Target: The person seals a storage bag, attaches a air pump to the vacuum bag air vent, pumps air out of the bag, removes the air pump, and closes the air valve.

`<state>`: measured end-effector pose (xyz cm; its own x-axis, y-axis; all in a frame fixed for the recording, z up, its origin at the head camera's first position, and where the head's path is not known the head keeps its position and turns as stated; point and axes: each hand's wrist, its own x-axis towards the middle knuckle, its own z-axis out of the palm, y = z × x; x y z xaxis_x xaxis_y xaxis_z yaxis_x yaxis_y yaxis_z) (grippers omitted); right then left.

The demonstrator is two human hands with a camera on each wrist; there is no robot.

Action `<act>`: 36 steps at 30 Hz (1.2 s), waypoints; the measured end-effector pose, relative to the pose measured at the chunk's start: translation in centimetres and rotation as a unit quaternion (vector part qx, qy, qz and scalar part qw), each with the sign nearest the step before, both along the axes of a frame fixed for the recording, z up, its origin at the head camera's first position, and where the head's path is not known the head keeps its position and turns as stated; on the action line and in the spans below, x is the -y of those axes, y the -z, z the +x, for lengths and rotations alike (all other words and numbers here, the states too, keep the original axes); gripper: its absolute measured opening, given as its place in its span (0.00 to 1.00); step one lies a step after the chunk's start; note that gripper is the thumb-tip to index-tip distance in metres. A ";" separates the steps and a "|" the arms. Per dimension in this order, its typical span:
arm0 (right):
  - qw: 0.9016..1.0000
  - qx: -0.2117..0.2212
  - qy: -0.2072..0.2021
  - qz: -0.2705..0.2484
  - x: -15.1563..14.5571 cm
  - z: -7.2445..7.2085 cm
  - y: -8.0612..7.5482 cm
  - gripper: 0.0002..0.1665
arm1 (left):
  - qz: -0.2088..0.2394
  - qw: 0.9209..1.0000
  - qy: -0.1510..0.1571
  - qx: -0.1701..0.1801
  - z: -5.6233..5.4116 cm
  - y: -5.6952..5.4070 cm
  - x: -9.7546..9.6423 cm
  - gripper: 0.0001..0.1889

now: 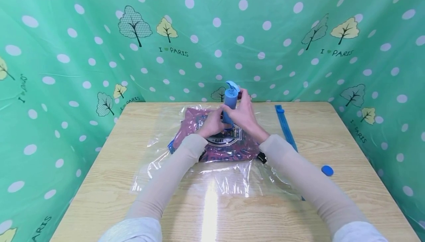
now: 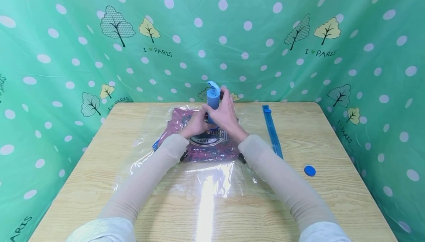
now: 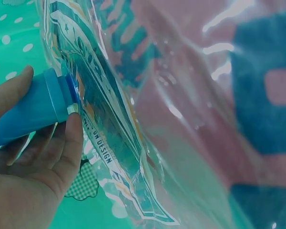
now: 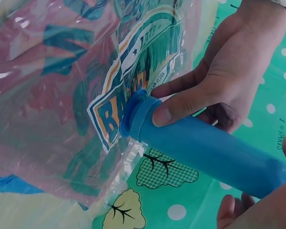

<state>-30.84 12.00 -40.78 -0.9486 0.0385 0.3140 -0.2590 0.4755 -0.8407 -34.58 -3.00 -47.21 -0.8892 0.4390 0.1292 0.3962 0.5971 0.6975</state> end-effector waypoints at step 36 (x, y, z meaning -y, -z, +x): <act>1.000 0.001 -0.001 0.021 -0.1 -0.4 -0.2 0.43 | 0.011 1.000 0.011 0.002 -0.1 0.3 -0.1 0.37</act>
<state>-31.28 12.14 -40.60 -0.9494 0.0232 0.3132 -0.2583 0.5095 -0.8208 -34.69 -2.90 -47.46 -0.8798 0.4557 0.1354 0.4064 0.5732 0.7116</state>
